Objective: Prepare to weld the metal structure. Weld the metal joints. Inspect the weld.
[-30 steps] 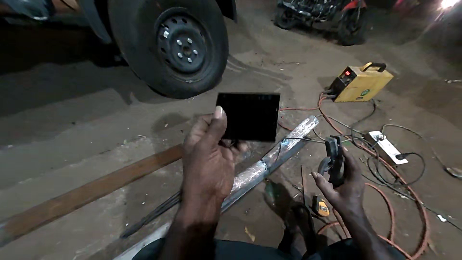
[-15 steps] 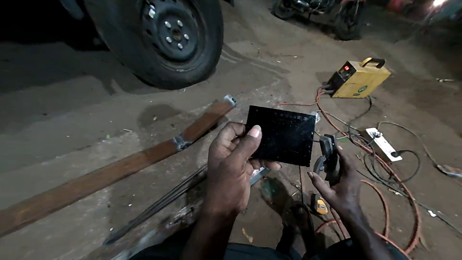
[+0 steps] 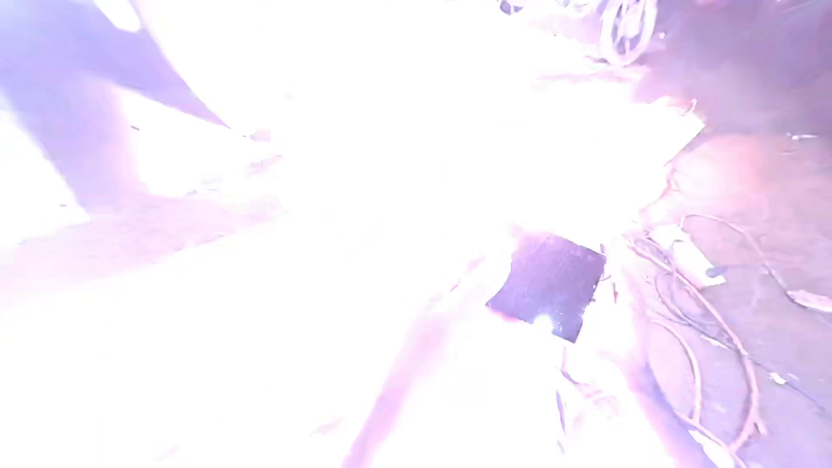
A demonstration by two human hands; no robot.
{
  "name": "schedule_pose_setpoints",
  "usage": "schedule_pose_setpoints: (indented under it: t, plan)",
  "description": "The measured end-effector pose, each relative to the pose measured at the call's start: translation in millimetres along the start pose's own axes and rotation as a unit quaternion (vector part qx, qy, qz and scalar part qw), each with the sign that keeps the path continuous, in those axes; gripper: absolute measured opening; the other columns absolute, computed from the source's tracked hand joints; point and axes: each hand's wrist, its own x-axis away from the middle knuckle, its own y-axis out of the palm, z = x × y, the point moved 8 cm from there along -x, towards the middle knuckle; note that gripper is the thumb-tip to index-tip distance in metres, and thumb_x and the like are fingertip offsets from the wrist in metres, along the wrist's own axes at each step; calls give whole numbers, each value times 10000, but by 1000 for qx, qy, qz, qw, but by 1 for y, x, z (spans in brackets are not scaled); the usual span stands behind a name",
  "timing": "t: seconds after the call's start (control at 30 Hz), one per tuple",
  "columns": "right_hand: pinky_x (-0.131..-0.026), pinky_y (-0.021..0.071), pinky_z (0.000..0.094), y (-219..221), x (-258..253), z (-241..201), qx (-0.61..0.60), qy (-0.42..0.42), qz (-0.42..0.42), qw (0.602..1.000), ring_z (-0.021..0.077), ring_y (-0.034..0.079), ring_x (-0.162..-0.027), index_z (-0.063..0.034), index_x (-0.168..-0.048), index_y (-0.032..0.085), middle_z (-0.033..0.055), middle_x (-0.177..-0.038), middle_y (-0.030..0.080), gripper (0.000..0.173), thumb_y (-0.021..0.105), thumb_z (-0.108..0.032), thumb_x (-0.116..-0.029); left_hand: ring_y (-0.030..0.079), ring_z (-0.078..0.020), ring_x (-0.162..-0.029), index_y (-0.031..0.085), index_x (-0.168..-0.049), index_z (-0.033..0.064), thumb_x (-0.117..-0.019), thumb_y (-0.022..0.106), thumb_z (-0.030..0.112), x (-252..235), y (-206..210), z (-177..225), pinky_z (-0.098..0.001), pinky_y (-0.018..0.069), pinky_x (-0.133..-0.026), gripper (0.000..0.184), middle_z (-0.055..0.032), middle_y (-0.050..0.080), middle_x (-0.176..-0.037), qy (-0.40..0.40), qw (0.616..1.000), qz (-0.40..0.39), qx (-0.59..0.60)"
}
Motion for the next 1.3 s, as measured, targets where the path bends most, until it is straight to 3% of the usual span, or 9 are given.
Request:
schedule_pose_setpoints:
  t: [0.1, 0.23, 0.33, 0.43, 0.6, 0.83, 1.07, 1.2, 1.3]
  plan:
    - [-997, 504, 541, -1, 2, 15, 55, -15, -19, 998, 317, 581, -1236, -108, -1569, 367, 193, -1421, 548, 955, 724, -551, -803, 711, -288, -678, 571, -1113, 3, -1062, 527, 129, -3, 0, 1, -444, 647, -563, 143, -195, 661, -927, 33, 999, -10, -5]
    - [-1120, 449, 499, -2, 4, 27, 22, -31, -13, 999, 295, 493, -1375, -103, -1581, 334, 176, -1536, 453, 1004, 797, -419, -748, 694, -255, -592, 568, -1142, 54, -1070, 520, 199, 0, 0, 3, -386, 631, -512, 169, -170, 677, -894, 35, 999, -21, -15]
    - [-1074, 467, 514, -1, 6, 30, 38, -13, -23, 999, 301, 526, -1324, -69, -1576, 330, 187, -1494, 486, 994, 758, -399, -742, 685, -221, -572, 587, -1121, 67, -1064, 535, 200, 1, -1, 3, -354, 616, -478, 154, -142, 677, -863, 37, 998, -12, -51]
    - [-1012, 504, 530, -1, 11, 29, 24, 14, -48, 998, 299, 581, -1240, -61, -1551, 347, 192, -1432, 532, 861, 764, -359, -860, 696, -235, -665, 617, -1109, 49, -1043, 574, 179, -1, -4, 0, -397, 633, -559, 152, -136, 689, -884, 32, 996, -2, -88]
    - [-1015, 505, 537, -3, 7, 32, 30, 32, -33, 998, 306, 584, -1247, -85, -1575, 340, 194, -1417, 550, 982, 778, -402, -755, 682, -226, -560, 591, -1106, 78, -1057, 556, 238, 0, -4, 2, -377, 615, -469, 171, -130, 677, -840, 39, 997, -5, -65]
    - [-982, 521, 515, -5, 5, 25, 34, -2, -32, 999, 282, 607, -1188, -84, -1541, 383, 176, -1382, 569, 880, 758, -475, -848, 701, -250, -621, 590, -1120, 39, -1055, 557, 170, -2, -3, -1, -395, 634, -517, 149, -156, 685, -885, 35, 997, 1, -64]
    - [-987, 514, 550, -6, 8, 31, 37, 42, -43, 997, 302, 594, -1217, -102, -1554, 368, 172, -1410, 553, 942, 789, -456, -790, 707, -246, -666, 606, -1109, 37, -1052, 570, 181, -3, -6, -4, -399, 643, -567, 160, -146, 688, -878, 40, 996, 6, -84]
    - [-1059, 476, 528, -3, 11, 42, 19, 67, -60, 996, 260, 531, -1313, -154, -1588, 319, 125, -1492, 492, 951, 770, -474, -813, 649, -196, -565, 613, -1064, 77, -1052, 569, 242, -1, -8, -5, -335, 579, -457, 171, -112, 662, -811, 39, 996, 3, -86]
    - [-958, 530, 514, -1, 8, 37, 2, 58, -49, 997, 257, 596, -1196, -155, -1587, 321, 141, -1423, 541, 963, 781, -437, -788, 700, -251, -645, 592, -1091, 26, -1046, 571, 158, -4, -5, -4, -406, 636, -531, 141, -158, 671, -874, 49, 998, -10, -43]
